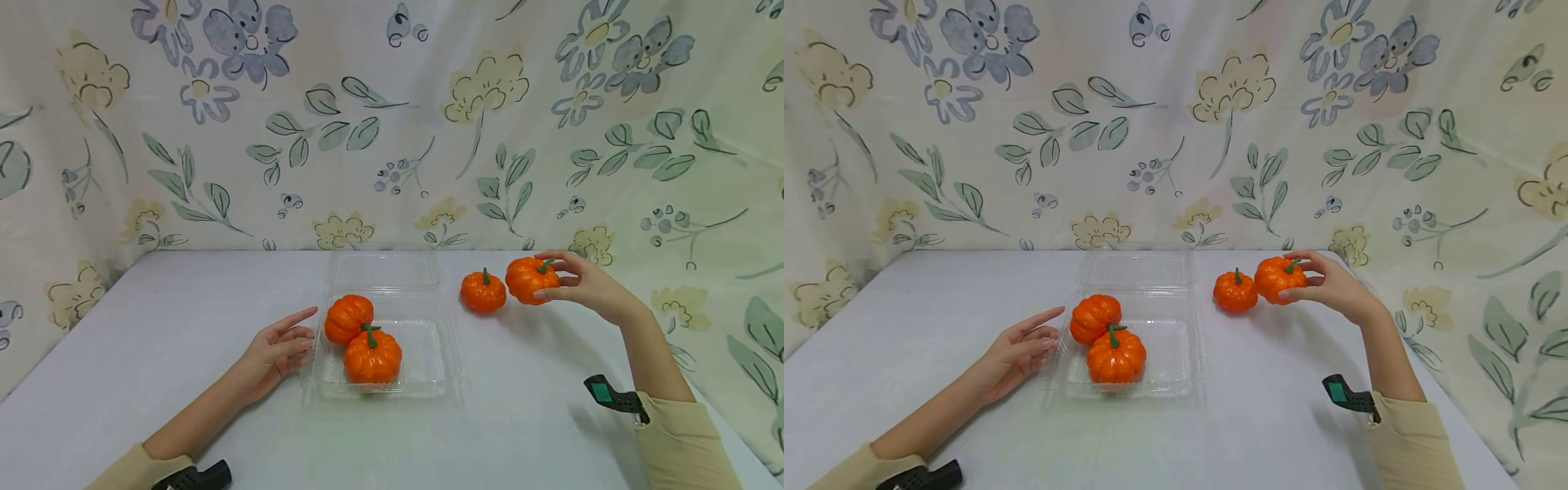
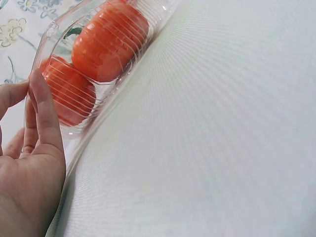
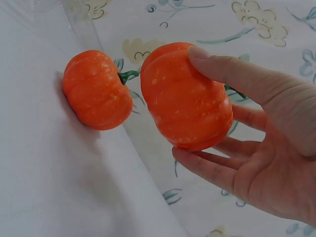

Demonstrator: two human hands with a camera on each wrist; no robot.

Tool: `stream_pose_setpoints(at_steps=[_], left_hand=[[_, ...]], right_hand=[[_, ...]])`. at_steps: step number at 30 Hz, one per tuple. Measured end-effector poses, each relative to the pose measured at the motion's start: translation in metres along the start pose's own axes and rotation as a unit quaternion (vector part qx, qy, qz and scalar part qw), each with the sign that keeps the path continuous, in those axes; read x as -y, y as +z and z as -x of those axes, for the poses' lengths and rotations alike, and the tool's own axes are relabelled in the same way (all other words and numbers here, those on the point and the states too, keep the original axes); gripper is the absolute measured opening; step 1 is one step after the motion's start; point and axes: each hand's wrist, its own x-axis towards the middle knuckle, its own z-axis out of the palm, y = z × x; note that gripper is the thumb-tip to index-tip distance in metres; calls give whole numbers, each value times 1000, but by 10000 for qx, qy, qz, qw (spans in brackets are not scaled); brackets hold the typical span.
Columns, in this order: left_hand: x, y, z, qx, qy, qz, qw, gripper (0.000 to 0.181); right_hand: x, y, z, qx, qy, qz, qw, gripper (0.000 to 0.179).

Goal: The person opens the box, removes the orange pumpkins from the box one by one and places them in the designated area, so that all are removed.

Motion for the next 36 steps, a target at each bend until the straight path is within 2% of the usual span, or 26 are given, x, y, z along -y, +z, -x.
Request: stream_pose_setpoints(at_steps=[8, 16, 36], left_hand=[[-1, 1, 0, -102, -74, -82, 9999, 60], [-2, 1, 1, -62, -69, -90, 9999, 59], [-2, 2, 2, -63, -67, -103, 9999, 59]], right_hand=[[-7, 0, -1, -36, 45, 5, 10000, 73], [-12, 1, -1, -81, 126, 22, 9999, 74], [-37, 2, -4, 86, 370, 181, 9991, 74]])
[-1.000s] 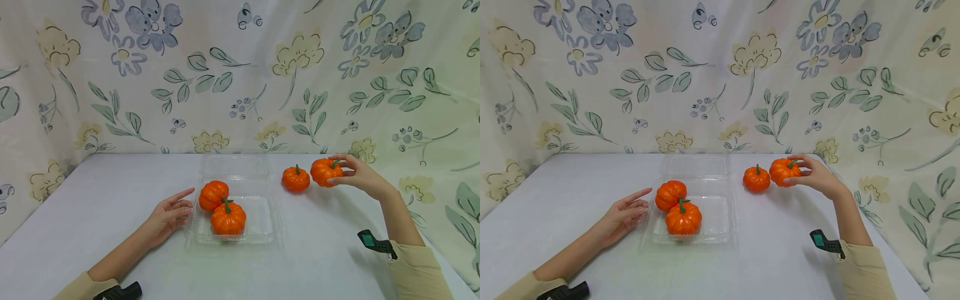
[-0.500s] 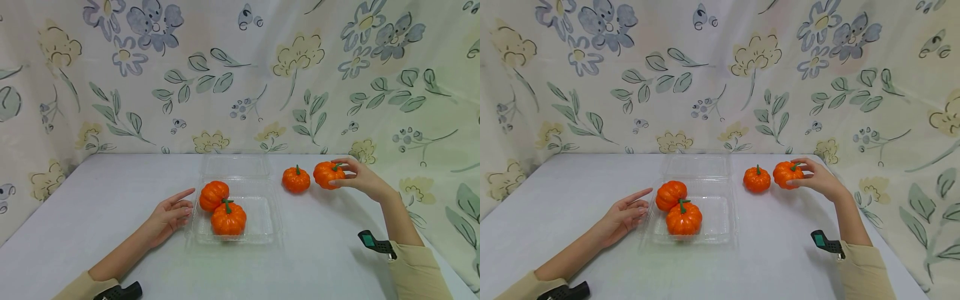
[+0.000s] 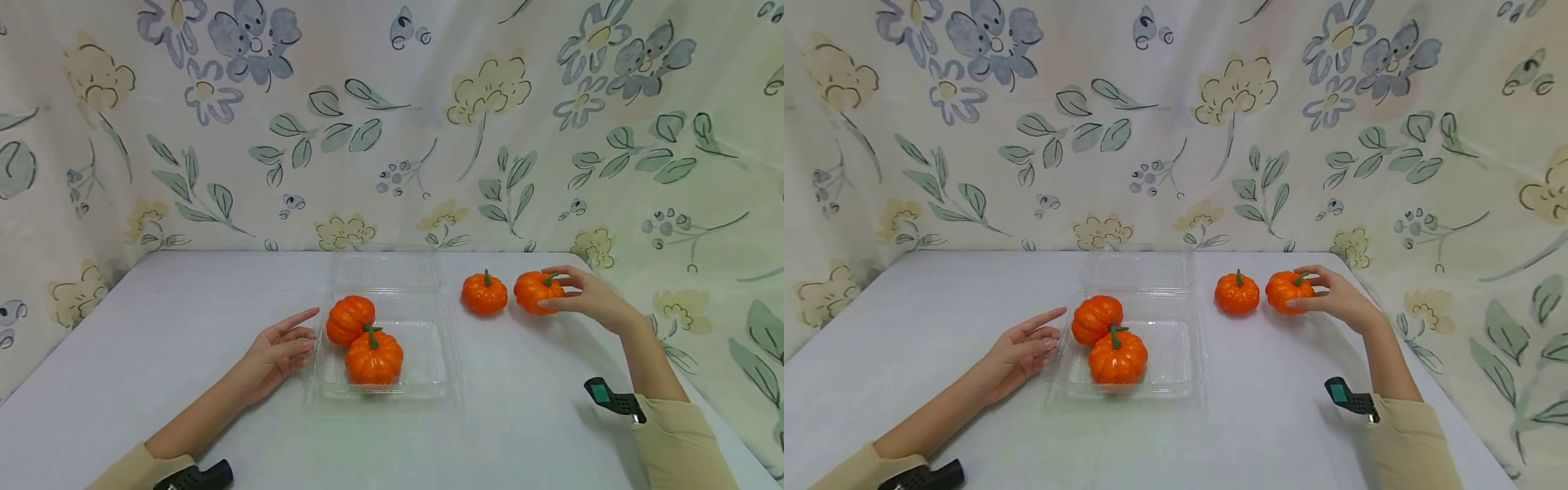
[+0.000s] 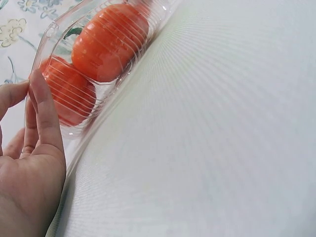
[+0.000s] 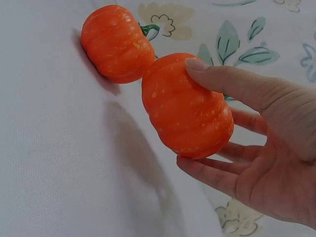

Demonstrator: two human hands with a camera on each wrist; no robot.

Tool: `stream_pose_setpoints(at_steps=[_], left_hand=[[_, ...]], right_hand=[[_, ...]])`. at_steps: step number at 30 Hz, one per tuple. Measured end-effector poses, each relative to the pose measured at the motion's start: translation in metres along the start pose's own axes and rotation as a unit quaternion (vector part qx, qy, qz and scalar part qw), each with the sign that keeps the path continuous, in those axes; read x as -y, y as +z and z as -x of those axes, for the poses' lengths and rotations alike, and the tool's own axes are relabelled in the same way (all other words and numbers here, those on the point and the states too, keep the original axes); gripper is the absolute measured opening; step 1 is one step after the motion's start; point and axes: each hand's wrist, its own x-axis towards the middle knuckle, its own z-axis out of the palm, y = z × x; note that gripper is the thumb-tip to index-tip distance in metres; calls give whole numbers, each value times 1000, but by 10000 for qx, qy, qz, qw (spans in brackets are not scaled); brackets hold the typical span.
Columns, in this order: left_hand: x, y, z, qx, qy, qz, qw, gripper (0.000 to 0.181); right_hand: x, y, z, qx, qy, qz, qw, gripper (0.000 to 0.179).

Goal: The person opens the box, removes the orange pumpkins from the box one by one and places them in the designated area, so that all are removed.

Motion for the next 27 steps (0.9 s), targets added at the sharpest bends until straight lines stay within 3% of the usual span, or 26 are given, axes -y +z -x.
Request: stream_pose_setpoints(at_steps=[27], left_hand=[[2, -2, -1, 79, 68, 35, 9999, 59]], right_hand=[[-16, 5, -5, 80, 45, 60, 9999, 72]])
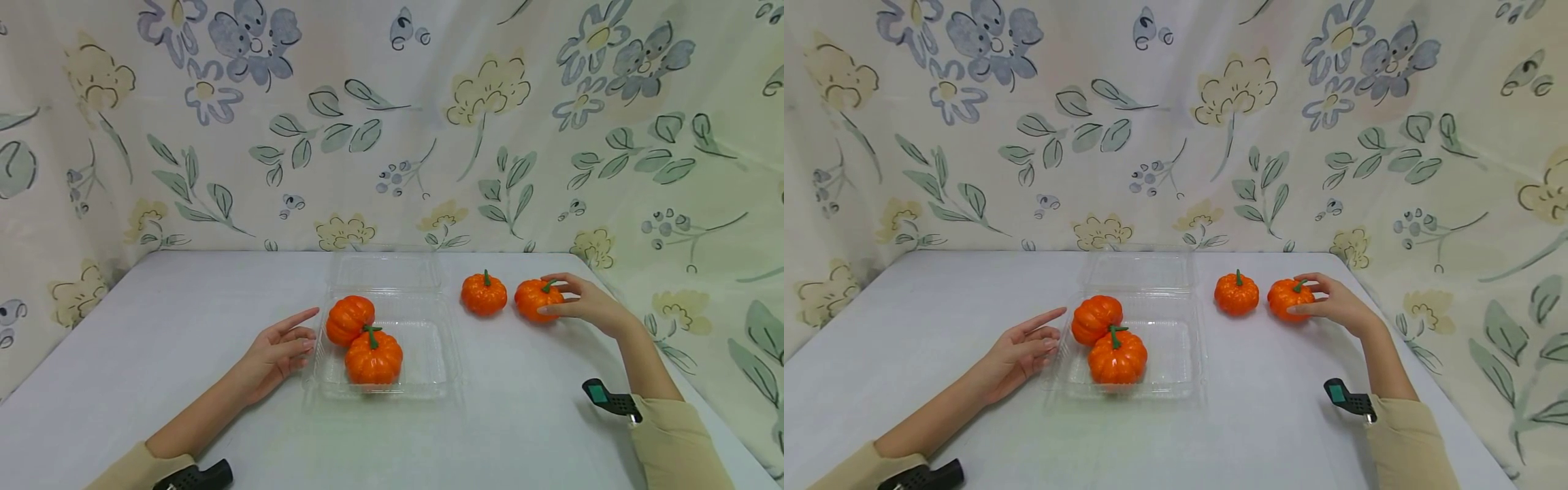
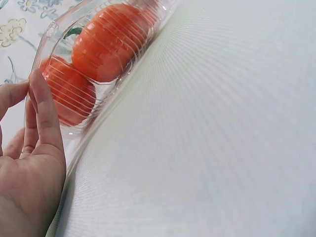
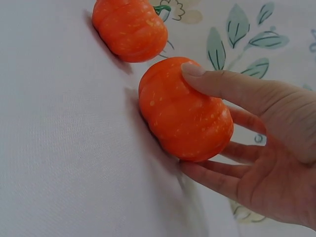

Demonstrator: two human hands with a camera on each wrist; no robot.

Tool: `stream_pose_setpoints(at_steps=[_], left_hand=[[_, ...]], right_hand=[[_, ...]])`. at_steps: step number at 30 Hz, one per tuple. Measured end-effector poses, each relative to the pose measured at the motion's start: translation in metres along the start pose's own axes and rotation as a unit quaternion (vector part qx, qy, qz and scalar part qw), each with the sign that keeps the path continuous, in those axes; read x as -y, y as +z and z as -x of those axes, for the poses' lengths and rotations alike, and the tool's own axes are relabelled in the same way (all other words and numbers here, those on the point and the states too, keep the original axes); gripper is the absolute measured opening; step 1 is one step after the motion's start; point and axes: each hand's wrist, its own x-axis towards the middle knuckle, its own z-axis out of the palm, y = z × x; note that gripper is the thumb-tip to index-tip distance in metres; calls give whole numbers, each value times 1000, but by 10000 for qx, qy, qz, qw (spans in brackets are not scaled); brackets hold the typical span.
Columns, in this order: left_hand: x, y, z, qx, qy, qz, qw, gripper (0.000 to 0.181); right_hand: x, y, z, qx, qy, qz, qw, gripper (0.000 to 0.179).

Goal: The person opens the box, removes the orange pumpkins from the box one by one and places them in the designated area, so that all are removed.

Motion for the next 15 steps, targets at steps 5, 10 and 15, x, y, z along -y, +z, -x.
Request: stream_pose_setpoints(at_steps=[5, 10, 15], left_hand=[[0, 0, 0, -20, -18, 8, 10000, 59], [0, 0, 0, -20, -32, 41, 10000, 58], [0, -1, 0, -16, -34, 45, 10000, 57]], right_hand=[[-4, 0, -2, -28, -9, 66, 10000, 71], [-6, 0, -3, -41, 34, 129, 9999, 72], [-5, 0, -2, 15, 57, 102, 9999, 73]])
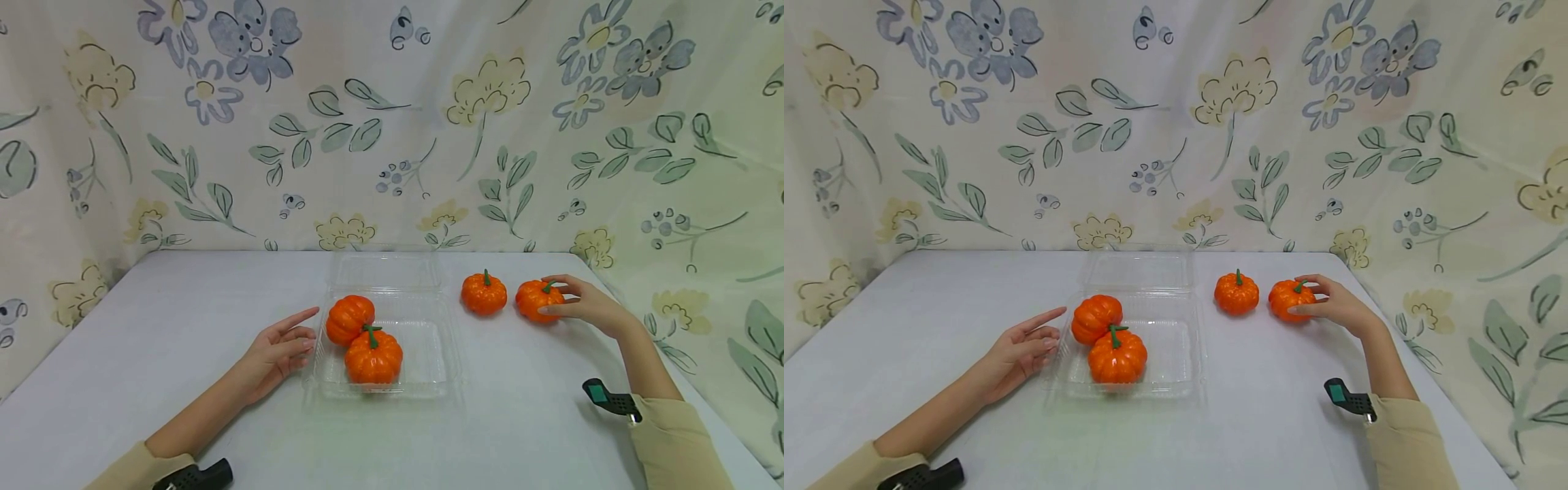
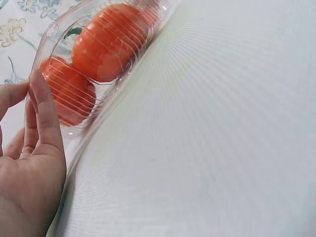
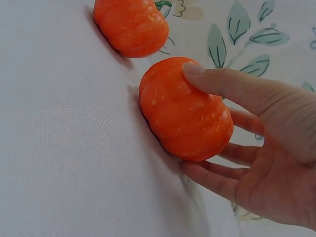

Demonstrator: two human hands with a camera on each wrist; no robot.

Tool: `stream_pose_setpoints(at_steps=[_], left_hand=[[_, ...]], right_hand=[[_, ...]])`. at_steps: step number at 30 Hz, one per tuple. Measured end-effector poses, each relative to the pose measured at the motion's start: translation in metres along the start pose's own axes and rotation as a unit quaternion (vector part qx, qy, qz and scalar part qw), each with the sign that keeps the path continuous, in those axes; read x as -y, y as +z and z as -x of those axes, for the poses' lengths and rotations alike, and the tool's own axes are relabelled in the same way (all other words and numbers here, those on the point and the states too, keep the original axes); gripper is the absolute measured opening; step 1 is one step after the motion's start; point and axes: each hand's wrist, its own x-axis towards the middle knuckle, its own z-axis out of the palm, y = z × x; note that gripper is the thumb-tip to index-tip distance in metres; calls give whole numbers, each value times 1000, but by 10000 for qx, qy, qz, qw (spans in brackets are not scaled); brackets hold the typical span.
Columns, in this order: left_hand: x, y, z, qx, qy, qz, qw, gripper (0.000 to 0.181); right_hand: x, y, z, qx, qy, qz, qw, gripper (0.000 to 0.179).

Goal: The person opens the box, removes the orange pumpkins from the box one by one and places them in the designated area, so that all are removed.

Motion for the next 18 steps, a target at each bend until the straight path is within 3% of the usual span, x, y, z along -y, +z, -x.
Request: stream_pose_setpoints(at_steps=[18], left_hand=[[1, 0, 0, 88, 95, 15, 9999, 56]], right_hand=[[1, -2, 3, 115, -2, -87, 9999, 82]])
